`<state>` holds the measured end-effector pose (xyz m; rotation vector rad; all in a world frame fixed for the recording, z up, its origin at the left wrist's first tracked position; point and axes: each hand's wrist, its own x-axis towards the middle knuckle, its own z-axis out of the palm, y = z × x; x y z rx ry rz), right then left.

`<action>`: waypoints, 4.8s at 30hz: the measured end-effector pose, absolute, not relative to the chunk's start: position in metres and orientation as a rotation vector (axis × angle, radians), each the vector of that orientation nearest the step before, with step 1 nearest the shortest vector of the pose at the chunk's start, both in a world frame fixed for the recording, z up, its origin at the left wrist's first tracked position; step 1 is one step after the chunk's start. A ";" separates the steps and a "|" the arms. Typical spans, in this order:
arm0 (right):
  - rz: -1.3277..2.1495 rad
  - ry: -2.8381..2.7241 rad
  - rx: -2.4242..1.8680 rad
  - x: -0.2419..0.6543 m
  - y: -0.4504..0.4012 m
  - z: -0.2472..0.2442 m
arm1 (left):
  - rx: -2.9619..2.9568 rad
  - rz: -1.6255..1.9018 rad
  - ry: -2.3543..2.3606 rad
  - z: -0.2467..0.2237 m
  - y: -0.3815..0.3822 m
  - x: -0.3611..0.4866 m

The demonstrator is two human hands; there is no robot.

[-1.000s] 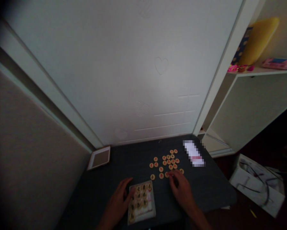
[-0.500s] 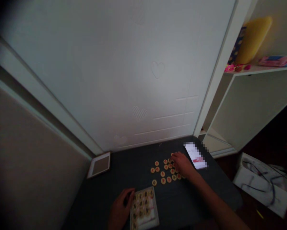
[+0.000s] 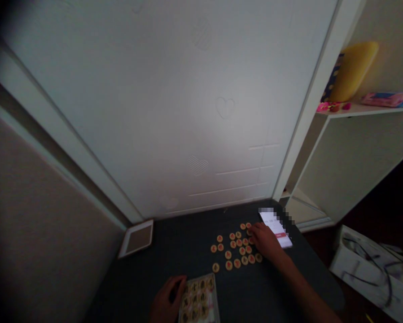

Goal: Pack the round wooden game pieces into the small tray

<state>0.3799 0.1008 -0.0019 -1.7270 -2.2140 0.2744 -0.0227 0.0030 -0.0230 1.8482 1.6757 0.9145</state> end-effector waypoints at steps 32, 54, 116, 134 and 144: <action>0.301 -2.074 -1.723 0.387 0.090 0.020 | 1.641 1.011 1.643 -0.017 0.005 -0.024; 0.431 -1.887 -1.038 0.227 0.001 0.076 | 1.268 1.061 1.008 0.088 0.012 0.056; 1.085 -1.391 -1.252 0.229 -0.026 0.034 | 1.323 0.845 0.999 0.058 -0.013 0.053; 1.358 -1.440 -1.259 0.196 -0.056 0.008 | 1.768 0.622 1.572 0.011 -0.058 -0.030; 1.124 -1.808 -1.449 0.176 -0.061 0.010 | 1.777 0.403 1.721 0.014 -0.063 -0.022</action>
